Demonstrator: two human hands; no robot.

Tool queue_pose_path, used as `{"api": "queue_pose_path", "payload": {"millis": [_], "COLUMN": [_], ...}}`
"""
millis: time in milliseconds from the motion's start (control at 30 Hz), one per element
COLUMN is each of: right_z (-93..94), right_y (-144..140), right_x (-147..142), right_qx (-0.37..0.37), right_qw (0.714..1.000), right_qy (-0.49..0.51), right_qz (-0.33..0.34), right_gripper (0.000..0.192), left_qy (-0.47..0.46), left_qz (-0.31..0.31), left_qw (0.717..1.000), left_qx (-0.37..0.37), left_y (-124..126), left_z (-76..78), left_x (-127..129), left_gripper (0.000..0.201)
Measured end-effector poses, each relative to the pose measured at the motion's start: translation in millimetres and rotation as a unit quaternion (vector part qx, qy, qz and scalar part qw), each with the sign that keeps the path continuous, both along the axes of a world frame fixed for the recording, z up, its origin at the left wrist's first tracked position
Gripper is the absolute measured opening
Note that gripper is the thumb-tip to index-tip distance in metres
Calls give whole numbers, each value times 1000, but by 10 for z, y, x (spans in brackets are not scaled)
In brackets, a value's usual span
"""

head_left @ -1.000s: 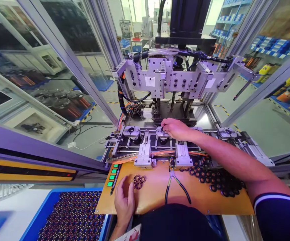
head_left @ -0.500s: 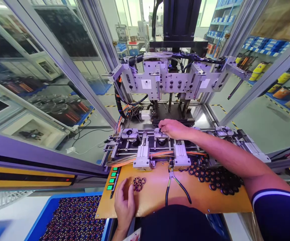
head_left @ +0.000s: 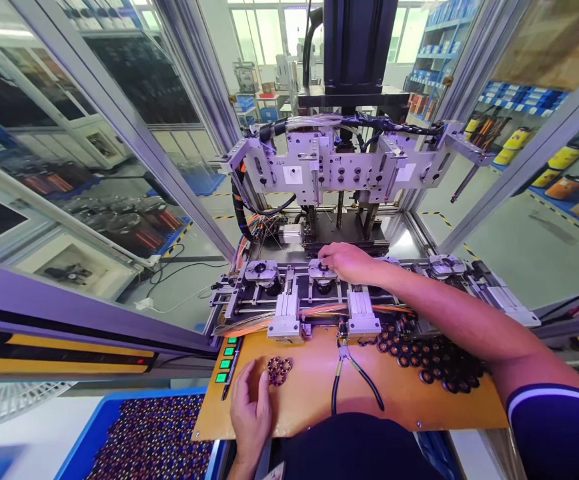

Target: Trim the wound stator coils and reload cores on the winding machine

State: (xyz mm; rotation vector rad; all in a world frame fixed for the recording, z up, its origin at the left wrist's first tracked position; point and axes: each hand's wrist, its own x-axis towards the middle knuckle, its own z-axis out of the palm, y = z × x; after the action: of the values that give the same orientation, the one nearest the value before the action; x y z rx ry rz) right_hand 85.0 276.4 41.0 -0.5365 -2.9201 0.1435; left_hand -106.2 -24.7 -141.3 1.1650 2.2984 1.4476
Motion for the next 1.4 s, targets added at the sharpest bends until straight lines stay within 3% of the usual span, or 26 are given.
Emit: {"api": "queue_pose_path", "payload": {"millis": [200,333,467,567,667,767,900,1000,1133,1267,1400], "right_z": [-60,-151,-56,131,202,-31,-691,-1115,-1391,-1429,-1176], "right_y": [-143,-147,-235,-577,-1114,-1635,-2104,-2291,-2372,-2349,-2408], "right_x": [192,173,210,511,1050,1624,2127,2252,2242,2179,1889], "right_qx": [7,10,24,47,79,106,58,26,-7,-30,-55], "right_qw": [1000,1000,996,985,953,910,914,915,910,903,905], "right_qy": [-4,21,81,151,266,336,250,207,184,201,250], "right_qz": [10,5,-18,-66,-123,-220,-315,-344,-372,-378,-339], "right_gripper": [36,38,40,45,42,37,18,16,19,24,21], "left_qy": [-9,-13,-18,-34,-66,-97,-109,-109,-127,-158,-190], "left_qz": [-1,1,6,13,21,31,21,-61,-202,-336,-452], "left_qw": [1000,1000,1000,999,998,995,994,991,969,927,868], "left_qx": [0,5,13,12,6,-3,-21,-48,-61,-57,-74], "left_y": [3,7,20,14,-51,-176,-288,-221,22,252,354], "left_z": [15,27,25,17,39,142,391,573,736,916,1151], "left_x": [3,14,15,11,29,66,108,198,461,769,1034], "left_gripper": [46,47,50,51,52,56,57,63,45,29,20]}}
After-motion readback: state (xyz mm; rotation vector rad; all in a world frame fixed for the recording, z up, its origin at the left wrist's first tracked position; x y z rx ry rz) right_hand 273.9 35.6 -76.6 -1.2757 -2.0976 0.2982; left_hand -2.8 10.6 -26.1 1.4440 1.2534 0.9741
